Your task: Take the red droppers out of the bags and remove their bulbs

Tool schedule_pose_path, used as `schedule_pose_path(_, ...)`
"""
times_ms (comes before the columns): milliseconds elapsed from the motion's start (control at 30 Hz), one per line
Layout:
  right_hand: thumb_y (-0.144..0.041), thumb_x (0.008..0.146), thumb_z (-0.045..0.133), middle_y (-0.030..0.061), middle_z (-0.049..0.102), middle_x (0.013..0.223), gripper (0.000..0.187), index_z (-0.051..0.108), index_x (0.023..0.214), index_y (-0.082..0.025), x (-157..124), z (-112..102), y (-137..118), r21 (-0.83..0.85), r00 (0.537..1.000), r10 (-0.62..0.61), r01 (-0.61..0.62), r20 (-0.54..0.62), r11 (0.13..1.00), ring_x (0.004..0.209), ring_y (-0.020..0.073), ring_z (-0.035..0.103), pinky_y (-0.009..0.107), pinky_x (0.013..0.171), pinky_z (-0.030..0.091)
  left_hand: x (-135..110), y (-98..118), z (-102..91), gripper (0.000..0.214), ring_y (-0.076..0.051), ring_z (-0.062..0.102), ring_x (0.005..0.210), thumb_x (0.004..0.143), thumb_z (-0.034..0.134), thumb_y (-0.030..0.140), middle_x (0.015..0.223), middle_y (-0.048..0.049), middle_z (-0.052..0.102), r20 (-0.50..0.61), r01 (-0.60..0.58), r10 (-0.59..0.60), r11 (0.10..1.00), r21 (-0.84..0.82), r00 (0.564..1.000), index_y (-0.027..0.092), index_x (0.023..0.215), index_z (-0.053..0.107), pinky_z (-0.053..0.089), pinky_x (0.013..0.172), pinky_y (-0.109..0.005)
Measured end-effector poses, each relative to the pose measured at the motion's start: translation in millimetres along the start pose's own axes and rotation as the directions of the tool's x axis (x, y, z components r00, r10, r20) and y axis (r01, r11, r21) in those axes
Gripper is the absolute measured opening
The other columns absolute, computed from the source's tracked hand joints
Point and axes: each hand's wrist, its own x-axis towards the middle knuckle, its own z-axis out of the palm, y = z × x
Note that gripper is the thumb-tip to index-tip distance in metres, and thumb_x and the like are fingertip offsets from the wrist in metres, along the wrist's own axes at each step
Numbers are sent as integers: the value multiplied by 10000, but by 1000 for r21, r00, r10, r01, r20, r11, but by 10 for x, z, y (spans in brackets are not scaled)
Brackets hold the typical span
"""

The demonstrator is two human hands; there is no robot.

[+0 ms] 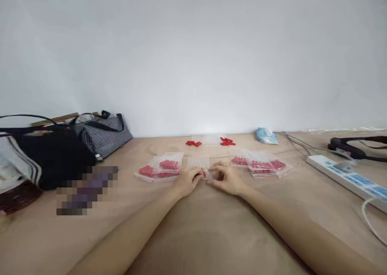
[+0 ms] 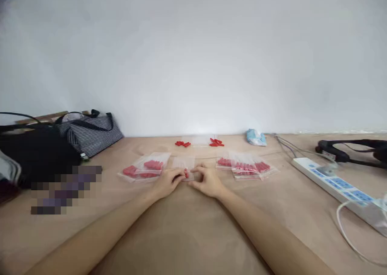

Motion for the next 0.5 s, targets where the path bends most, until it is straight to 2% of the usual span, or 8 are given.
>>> schedule_pose_path(100,-220,694,606,12,512,800,112,581,795,-177,16,125,-6,-36,1000,7,-7,-2,999,650,103,489,227,605,401,-13,50,14,157,-132,573,792,829,404,175,825,-15,621,87,-103,107,993,-54,990,172,807,560,428,730,-243)
schedule_pose_path(167,-181,727,557,11,510,760,12,558,732,-169,19,170,-2,-69,1000,5,-7,-24,998,624,101,486,227,593,395,-26,65,13,140,-140,561,859,819,422,182,895,-27,608,63,-140,144,988,-60,988,177,864,554,423,778,-254)
schedule_pose_path(233,-155,746,523,19,520,749,54,539,697,-168,15,183,10,-103,999,-13,8,-47,995,643,111,497,233,608,393,-46,67,6,163,-162,525,957,782,487,212,999,-45,571,-23,-136,136,990,-23,990,185,934,537,401,845,-283)
schedule_pose_path(300,-138,751,503,27,532,727,93,522,665,-169,12,175,27,-124,996,-9,-2,-88,992,677,128,507,244,631,392,-73,69,-2,272,-194,502,982,713,576,263,1031,-62,533,-139,-42,50,997,58,989,182,966,519,395,856,-321)
schedule_pose_path(367,-126,746,488,30,546,692,113,508,644,-169,15,161,49,-114,988,50,-67,-144,991,667,135,509,250,627,390,-96,80,-5,342,-209,522,908,666,616,310,957,-62,534,-221,127,-101,986,106,970,172,957,503,421,791,-341)
schedule_pose_path(433,-133,738,485,24,556,652,109,507,638,-170,25,150,75,-63,974,128,-142,-186,988,633,135,506,249,606,384,-104,100,0,357,-199,550,791,674,600,348,826,-34,557,-213,275,-253,959,76,944,169,960,484,438,707,-334)
schedule_pose_path(500,-169,734,491,14,559,621,97,515,640,-172,39,143,102,18,962,190,-190,-195,982,598,131,496,246,580,374,-92,118,16,386,-183,564,703,701,570,381,712,0,570,-148,352,-349,936,-10,925,172,1007,461,440,665,-318)
